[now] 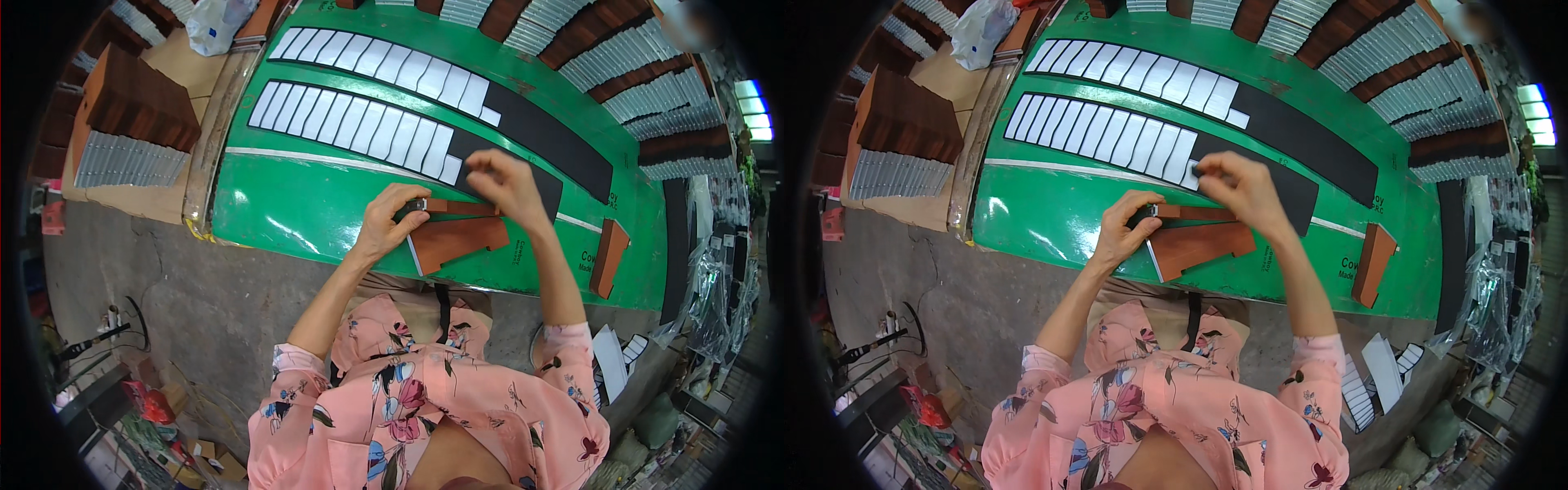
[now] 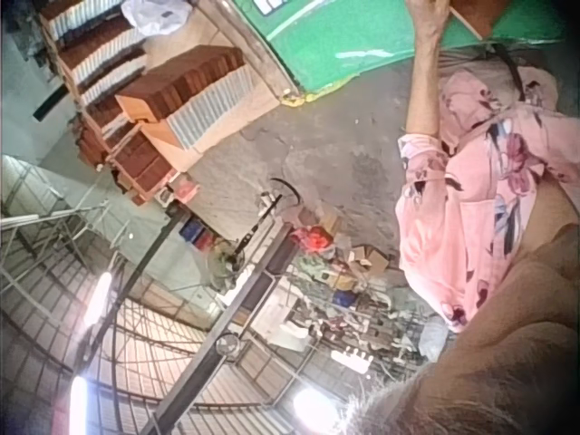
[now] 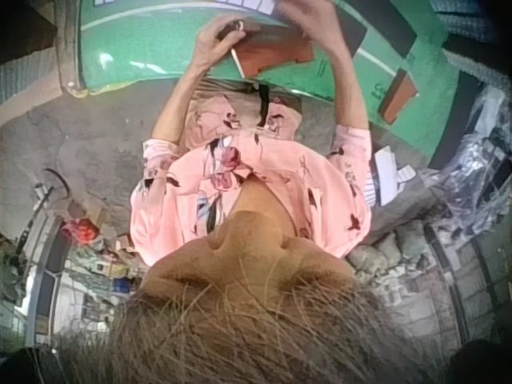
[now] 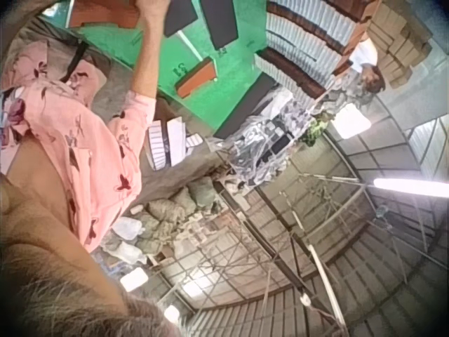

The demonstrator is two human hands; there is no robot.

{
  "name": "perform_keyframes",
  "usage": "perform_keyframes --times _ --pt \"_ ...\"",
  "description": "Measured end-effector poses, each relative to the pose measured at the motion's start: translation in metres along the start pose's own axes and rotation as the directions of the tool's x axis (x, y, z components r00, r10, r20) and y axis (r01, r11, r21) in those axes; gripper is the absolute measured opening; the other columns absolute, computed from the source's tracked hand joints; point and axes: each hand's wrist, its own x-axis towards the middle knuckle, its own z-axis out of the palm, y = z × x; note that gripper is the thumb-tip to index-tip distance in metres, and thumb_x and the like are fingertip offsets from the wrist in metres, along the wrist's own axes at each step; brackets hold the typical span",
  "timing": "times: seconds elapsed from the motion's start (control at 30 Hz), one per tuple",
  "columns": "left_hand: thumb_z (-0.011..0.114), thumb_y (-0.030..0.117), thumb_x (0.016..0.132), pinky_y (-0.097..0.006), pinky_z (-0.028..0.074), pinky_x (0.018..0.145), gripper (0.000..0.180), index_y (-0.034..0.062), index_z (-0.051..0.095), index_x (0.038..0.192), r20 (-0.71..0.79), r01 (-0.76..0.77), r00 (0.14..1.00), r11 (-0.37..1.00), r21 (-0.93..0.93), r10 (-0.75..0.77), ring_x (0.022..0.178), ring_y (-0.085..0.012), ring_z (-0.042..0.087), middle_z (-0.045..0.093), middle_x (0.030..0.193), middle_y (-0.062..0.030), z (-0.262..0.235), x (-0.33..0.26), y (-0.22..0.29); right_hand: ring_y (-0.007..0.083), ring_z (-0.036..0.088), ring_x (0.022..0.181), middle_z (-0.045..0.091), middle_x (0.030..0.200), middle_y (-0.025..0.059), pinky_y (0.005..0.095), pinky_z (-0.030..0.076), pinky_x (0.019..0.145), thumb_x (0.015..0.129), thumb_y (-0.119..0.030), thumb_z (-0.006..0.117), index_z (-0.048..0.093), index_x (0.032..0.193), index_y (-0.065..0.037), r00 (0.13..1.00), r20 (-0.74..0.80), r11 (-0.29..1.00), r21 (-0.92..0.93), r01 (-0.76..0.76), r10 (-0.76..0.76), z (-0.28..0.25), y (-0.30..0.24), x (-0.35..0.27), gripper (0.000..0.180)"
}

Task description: The person is assembling wooden and plastic furniture components by hand.

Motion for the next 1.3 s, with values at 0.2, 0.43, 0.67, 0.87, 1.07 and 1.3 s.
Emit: perform_keyframes --times 0.2,0.43,0.67,0.87,1.07,1.3 --pt "0.072 0.008 0.076 -0.031 0.049 0.076 0.029 0.0012 0.063 0.103 -0.004 -0.055 0.998 0.998 0.018 0.055 0.088 -0.023 0.061 0.065 0.098 -0.011 0.003 0.002 -0.006 0.0227 0.062 0.077 0.064 0.087 0.0079 0.0309 0.051 0.066 0.073 -0.006 0.07 0.067 0.093 -0.004 0.875 -0.013 0.813 -0.375 0.444 -0.484 0.032 -0.003 -0.025 0.021" --pt "0.072 0.009 0.076 -0.03 0.05 0.074 0.028 0.001 0.064 0.102 -0.008 -0.031 0.999 0.999 -0.008 0.031 0.086 -0.0224 0.062 0.065 0.097 -0.0107 0.003 0.003 -0.006 0.0222 0.061 0.076 0.064 0.089 0.0058 0.0323 0.051 0.063 0.07 -0.006 0.073 0.067 0.092 -0.005 0.831 -0.083 0.749 -0.49 0.446 -0.55 0.041 -0.005 -0.029 0.023" --pt "0.072 0.012 0.077 -0.03 0.05 0.074 0.027 0.0016 0.064 0.101 -0.006 -0.033 0.999 0.999 0.009 0.033 0.087 -0.0224 0.062 0.065 0.097 -0.01 0.003 0.003 -0.007 0.0215 0.061 0.076 0.064 0.088 0.0046 0.0317 0.051 0.061 0.07 -0.006 0.073 0.067 0.091 -0.006 0.836 -0.078 0.75 -0.493 0.441 -0.543 0.044 -0.006 -0.029 0.023" --pt "0.072 0.012 0.077 -0.029 0.05 0.073 0.028 0.0017 0.064 0.101 -0.007 -0.045 0.999 0.999 0.027 0.045 0.087 -0.0222 0.062 0.065 0.096 -0.0098 0.003 0.002 -0.009 0.0215 0.061 0.076 0.064 0.088 0.0045 0.032 0.051 0.061 0.07 -0.006 0.073 0.067 0.091 -0.006 0.833 -0.094 0.752 -0.493 0.437 -0.545 0.045 -0.004 -0.029 0.022" --pt "0.073 0.01 0.076 -0.029 0.05 0.073 0.028 0.0017 0.064 0.101 -0.01 -0.04 0.999 0.999 0.021 0.04 0.087 -0.022 0.062 0.065 0.096 -0.0097 0.003 0.002 -0.007 0.0211 0.061 0.075 0.064 0.087 0.0042 0.0318 0.051 0.06 0.069 -0.007 0.074 0.067 0.09 -0.006 0.833 -0.092 0.749 -0.499 0.436 -0.546 0.046 -0.005 -0.028 0.022" --pt "0.073 0.01 0.076 -0.03 0.05 0.073 0.028 0.0018 0.063 0.101 -0.005 -0.058 0.998 0.998 0.037 0.058 0.087 -0.0228 0.062 0.065 0.096 -0.0097 0.003 0.003 -0.008 0.0207 0.061 0.075 0.064 0.087 0.0039 0.0312 0.051 0.059 0.069 -0.007 0.074 0.067 0.09 -0.006 0.832 -0.094 0.746 -0.506 0.433 -0.547 0.046 -0.005 -0.028 0.022"
